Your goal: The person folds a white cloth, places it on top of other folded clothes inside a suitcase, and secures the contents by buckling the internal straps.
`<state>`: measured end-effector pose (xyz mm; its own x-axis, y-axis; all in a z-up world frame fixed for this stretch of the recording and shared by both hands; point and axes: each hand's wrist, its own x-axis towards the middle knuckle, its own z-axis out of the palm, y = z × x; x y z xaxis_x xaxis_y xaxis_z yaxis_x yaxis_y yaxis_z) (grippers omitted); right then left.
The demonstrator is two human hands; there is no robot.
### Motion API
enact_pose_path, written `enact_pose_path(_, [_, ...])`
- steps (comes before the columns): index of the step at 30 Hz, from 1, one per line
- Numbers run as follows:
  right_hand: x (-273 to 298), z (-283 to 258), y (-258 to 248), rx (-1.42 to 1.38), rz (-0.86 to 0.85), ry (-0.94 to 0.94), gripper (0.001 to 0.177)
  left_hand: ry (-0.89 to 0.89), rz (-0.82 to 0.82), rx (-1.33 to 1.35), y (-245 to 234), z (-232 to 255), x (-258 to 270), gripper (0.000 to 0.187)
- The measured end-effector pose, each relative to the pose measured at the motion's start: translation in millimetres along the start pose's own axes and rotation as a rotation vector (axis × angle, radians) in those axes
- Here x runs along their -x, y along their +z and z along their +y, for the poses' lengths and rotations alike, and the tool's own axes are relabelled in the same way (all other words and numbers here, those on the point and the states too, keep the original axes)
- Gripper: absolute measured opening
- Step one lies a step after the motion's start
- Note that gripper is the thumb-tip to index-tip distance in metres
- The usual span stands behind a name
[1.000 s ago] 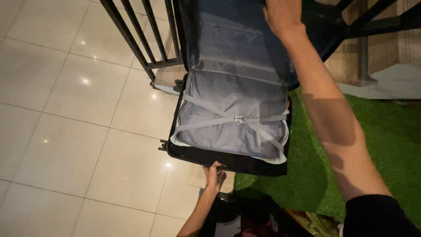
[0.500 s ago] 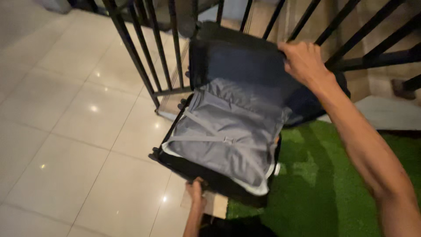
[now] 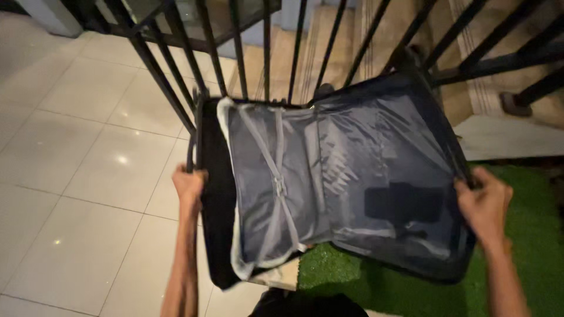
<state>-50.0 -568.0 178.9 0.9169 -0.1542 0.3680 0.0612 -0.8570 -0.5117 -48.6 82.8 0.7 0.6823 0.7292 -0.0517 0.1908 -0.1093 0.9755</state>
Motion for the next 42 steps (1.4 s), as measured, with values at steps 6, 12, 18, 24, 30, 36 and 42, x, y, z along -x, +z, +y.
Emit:
enact_pose_path(6, [129, 72, 67, -0.440, 0.131, 0.179, 0.010, 0.376, -0.180, -0.204, 38, 153, -37, 0.024])
enact_pose_path(12, [223, 55, 163, -0.410, 0.209, 0.502, 0.030, 0.575, -0.291, -0.340, 72, 243, -45, 0.036])
enact_pose_path(18, [299, -20, 197, -0.442, 0.165, 0.831, 0.069, 0.822, -0.401, -0.332, 75, 271, -47, 0.044])
enact_pose_path(24, [329, -52, 192, -0.704, -0.024, 1.272, 0.065, 0.748, -0.608, -0.334, 96, 271, -2, 0.046])
enact_pose_path(30, [373, -59, 212, -0.828, -0.260, 1.450, 0.057, 0.986, -0.766, -0.283, 164, 288, 21, 0.037])
enact_pose_path(36, [368, -65, 282, -1.010, -0.454, 1.562, 0.049, 1.107, -0.850, -0.243, 257, 302, 21, 0.031])
enact_pose_path(42, [346, -86, 372, -1.607, -0.455, 1.417, 0.040, 1.220, -0.843, -0.267, 392, 270, -21, 0.021])
